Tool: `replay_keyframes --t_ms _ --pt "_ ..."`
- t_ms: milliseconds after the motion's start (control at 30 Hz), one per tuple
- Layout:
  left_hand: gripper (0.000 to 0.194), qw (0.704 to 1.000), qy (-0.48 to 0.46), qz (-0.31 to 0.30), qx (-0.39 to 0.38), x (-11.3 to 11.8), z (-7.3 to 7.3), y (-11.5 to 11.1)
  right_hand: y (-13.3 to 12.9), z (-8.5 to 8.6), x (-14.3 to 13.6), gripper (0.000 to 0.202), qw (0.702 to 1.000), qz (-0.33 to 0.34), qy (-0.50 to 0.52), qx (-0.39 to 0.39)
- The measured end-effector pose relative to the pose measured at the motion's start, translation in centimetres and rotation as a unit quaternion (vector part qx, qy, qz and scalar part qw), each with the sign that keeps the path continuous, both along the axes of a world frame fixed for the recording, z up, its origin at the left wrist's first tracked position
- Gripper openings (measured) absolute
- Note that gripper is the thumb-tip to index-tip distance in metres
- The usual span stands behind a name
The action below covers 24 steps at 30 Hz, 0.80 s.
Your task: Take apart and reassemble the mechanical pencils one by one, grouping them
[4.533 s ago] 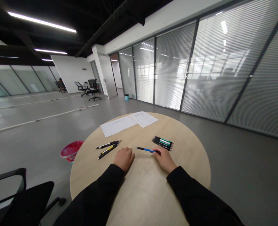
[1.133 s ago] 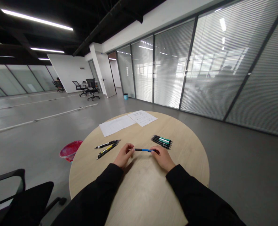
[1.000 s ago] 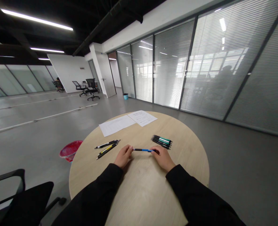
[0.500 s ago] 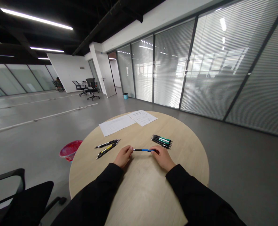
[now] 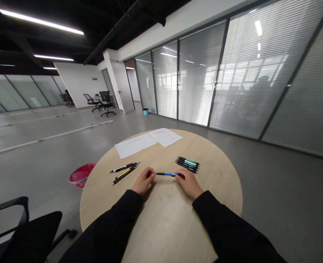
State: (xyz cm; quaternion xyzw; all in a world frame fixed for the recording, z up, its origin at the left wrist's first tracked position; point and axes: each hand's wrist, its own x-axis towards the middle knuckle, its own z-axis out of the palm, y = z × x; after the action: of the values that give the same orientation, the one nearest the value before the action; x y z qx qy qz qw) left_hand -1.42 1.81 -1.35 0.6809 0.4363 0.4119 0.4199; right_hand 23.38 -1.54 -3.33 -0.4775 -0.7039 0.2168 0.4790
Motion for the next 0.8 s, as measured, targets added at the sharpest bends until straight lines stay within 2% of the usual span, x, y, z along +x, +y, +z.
replay_keyframes --t_ms 267,400,600,800 --pt "0.029 0.999 -0.034 -0.007 -0.022 0.02 -0.26 0.06 -0.07 0.17 -0.04 0.017 1.000 0.000 0.002 -0.003" --pt "0.031 0.998 -0.050 0.009 -0.038 0.28 -0.02 -0.12 -0.13 0.27 -0.05 0.017 1.000 0.000 0.004 -0.007" --pt "0.045 0.997 0.058 0.050 -0.011 0.23 0.41 -0.38 -0.12 0.26 -0.07 0.017 1.000 0.006 0.009 -0.003" --pt "0.054 0.991 0.125 0.051 -0.006 0.10 0.61 -0.49 -0.01 0.14 -0.11 0.017 1.000 0.004 0.005 -0.007"
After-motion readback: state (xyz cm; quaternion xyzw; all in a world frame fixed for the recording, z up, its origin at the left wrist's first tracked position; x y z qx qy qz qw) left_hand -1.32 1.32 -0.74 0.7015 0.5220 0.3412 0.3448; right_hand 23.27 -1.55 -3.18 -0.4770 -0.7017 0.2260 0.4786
